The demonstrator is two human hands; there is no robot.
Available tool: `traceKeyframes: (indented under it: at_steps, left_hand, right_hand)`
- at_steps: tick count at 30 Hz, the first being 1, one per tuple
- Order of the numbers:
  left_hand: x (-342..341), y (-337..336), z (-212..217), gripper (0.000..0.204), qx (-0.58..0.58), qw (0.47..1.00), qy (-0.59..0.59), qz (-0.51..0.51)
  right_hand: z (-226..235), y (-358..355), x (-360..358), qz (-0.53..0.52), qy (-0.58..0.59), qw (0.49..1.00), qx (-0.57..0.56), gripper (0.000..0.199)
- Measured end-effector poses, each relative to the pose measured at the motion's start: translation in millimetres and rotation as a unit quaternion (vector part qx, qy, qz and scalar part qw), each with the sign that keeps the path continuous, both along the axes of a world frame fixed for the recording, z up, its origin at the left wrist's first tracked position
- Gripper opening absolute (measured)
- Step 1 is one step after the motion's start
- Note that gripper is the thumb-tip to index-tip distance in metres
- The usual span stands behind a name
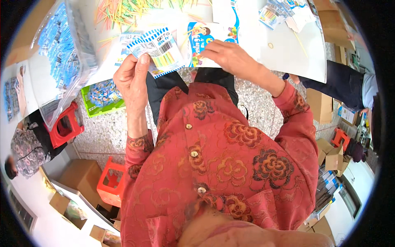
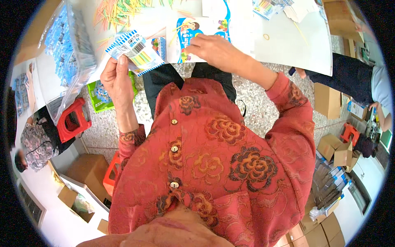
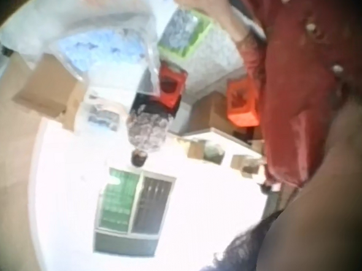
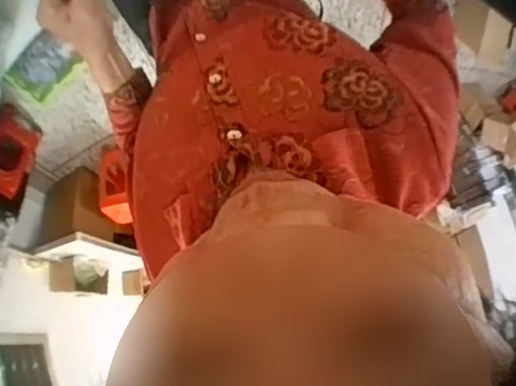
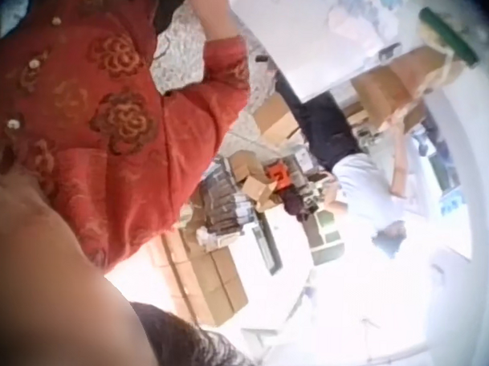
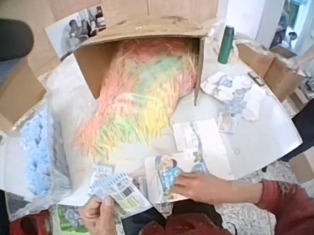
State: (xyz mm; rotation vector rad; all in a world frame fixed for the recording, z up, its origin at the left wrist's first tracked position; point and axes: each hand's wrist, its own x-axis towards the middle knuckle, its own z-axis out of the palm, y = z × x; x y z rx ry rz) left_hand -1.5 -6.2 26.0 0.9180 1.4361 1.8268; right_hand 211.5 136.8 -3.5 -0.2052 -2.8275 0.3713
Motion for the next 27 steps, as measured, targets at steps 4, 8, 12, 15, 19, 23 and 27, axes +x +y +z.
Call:
traceKeyframes:
  at_steps: [4,8,12,15,19,23,27]
  left_hand:
    - [-2.2,-3.1,-5.6,0.013,-0.004,1.0,0.008,0.003]
    - [1.0,-2.0,0.6,0.013,-0.009,1.0,-0.016,0.021]
    - [-2.2,-2.5,-5.6,0.013,-0.007,1.0,0.01,0.002]
    - [-1.2,-1.9,-5.1,0.012,-0.009,1.0,0.005,0.001]
    - [-5.7,-3.7,-7.6,0.013,-0.001,1.0,-0.001,0.008]
    - [-2.8,2.5,-10.6,0.013,-0.013,1.0,-0.024,0.01]
    - [3.7,6.4,-3.2,0.013,-0.007,1.0,-0.018,0.007]
  right_hand:
    - [-6.1,10.4,-4.1,0.045,-0.093,0.994,0.041,0.021]
    - [-12.8,21.8,-18.3,0.067,-0.09,0.991,0.068,0.018]
    - [-32.6,55.1,-36.8,0.001,-0.106,0.989,0.102,0.018]
    - [-43.6,85.9,-43.6,-0.137,0.001,0.979,0.151,0.026]
    - [-29.4,64.7,-37.3,-0.143,0.078,0.982,0.094,0.026]
    - [-40.6,40.0,-18.7,0.063,0.084,0.989,0.106,0.035]
    - [-55.4,55.9,-15.5,0.089,0.06,0.985,0.136,0.038]
